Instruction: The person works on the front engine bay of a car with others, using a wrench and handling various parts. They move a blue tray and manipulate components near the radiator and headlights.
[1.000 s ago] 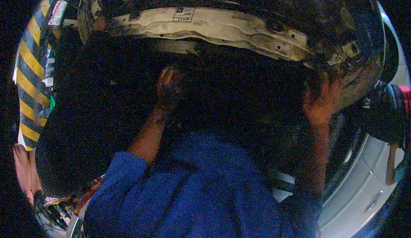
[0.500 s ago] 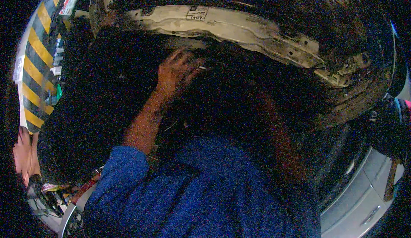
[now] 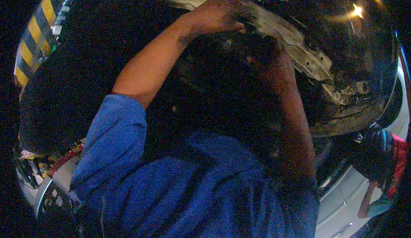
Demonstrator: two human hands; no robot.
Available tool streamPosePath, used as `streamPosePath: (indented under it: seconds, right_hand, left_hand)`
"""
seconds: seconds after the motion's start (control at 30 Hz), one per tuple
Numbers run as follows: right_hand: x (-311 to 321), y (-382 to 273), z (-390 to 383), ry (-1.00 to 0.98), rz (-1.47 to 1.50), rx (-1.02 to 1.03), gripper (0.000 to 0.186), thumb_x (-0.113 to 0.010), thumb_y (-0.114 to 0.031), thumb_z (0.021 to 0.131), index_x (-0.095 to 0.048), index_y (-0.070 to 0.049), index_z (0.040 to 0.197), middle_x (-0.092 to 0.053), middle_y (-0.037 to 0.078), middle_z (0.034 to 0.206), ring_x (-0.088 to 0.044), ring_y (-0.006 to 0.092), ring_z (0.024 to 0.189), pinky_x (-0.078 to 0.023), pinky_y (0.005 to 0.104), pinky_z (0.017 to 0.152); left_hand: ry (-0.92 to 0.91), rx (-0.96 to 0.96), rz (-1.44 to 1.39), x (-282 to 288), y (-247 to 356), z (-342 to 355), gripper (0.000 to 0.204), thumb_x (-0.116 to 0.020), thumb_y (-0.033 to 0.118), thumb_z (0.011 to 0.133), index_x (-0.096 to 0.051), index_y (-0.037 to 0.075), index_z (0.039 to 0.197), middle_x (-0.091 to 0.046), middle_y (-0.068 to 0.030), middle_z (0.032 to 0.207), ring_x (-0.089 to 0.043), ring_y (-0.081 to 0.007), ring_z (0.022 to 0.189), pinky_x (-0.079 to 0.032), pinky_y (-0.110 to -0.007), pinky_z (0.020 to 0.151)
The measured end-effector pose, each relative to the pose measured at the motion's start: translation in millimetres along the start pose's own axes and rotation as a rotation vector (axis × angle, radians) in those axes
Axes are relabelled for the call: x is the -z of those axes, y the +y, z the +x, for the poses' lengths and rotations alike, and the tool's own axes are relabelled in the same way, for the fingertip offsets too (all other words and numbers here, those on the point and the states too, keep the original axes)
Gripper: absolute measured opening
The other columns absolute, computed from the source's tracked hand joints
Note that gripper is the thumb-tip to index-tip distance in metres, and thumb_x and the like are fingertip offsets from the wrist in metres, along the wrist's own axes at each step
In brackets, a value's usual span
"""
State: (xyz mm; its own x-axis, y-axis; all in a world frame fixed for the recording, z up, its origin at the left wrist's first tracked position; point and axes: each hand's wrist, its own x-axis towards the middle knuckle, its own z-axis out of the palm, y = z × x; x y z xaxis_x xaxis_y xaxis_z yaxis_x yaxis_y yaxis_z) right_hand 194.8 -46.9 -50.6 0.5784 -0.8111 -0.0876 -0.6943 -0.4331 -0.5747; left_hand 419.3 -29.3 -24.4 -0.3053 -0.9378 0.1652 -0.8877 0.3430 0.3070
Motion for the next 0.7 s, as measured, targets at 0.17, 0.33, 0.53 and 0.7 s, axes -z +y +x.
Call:
streamPosePath:
  seconds: [0.17,0.33,0.53,0.7]
  right_hand:
    - [-9,9,36,-0.072,0.152,0.147,0.062,-0.074,-0.039,0.074,-0.056,-0.001,0.119,-0.062,0.019,0.114,-0.059,0.0297,0.106,-0.045,0.0372,0.091]
    - [1,-27,27,-0.041,-0.058,-0.137,0.049,-0.073,-0.037,0.076,-0.064,-0.005,0.113,-0.066,0.016,0.108,-0.062,0.0268,0.1,-0.045,0.0357,0.089]
    - [36,-41,26,0.157,-0.021,-0.051,0.043,-0.071,-0.036,0.078,-0.066,-0.005,0.108,-0.067,0.015,0.107,-0.063,0.0289,0.1,-0.047,0.036,0.086]
    - [32,-54,29,0.051,-0.244,0.106,0.037,-0.07,-0.027,0.079,-0.066,-0.007,0.109,-0.068,0.016,0.103,-0.064,0.0277,0.098,-0.048,0.0347,0.084]
  left_hand:
    - [-0.013,0.052,-0.026,11,0,-5,0.036,-0.066,0.031,0.076,-0.064,0.014,0.108,-0.064,-0.0128,0.103,-0.06,-0.0335,0.098,-0.048,-0.046,0.082]
    - [0.275,0.065,-0.069,0,-18,-34,0.036,-0.065,0.031,0.08,-0.064,0.012,0.111,-0.062,-0.0118,0.111,-0.06,-0.0331,0.099,-0.048,-0.045,0.086]
    - [0.639,0.414,-0.172,-8,-43,-88,0.035,-0.061,0.032,0.086,-0.063,0.009,0.112,-0.061,-0.0141,0.114,-0.06,-0.035,0.099,-0.049,-0.042,0.086]
    - [0.462,0.633,-0.404,-77,-46,-131,0.035,-0.059,0.034,0.089,-0.062,0.007,0.112,-0.062,-0.0173,0.111,-0.059,-0.0345,0.103,-0.047,-0.042,0.09]
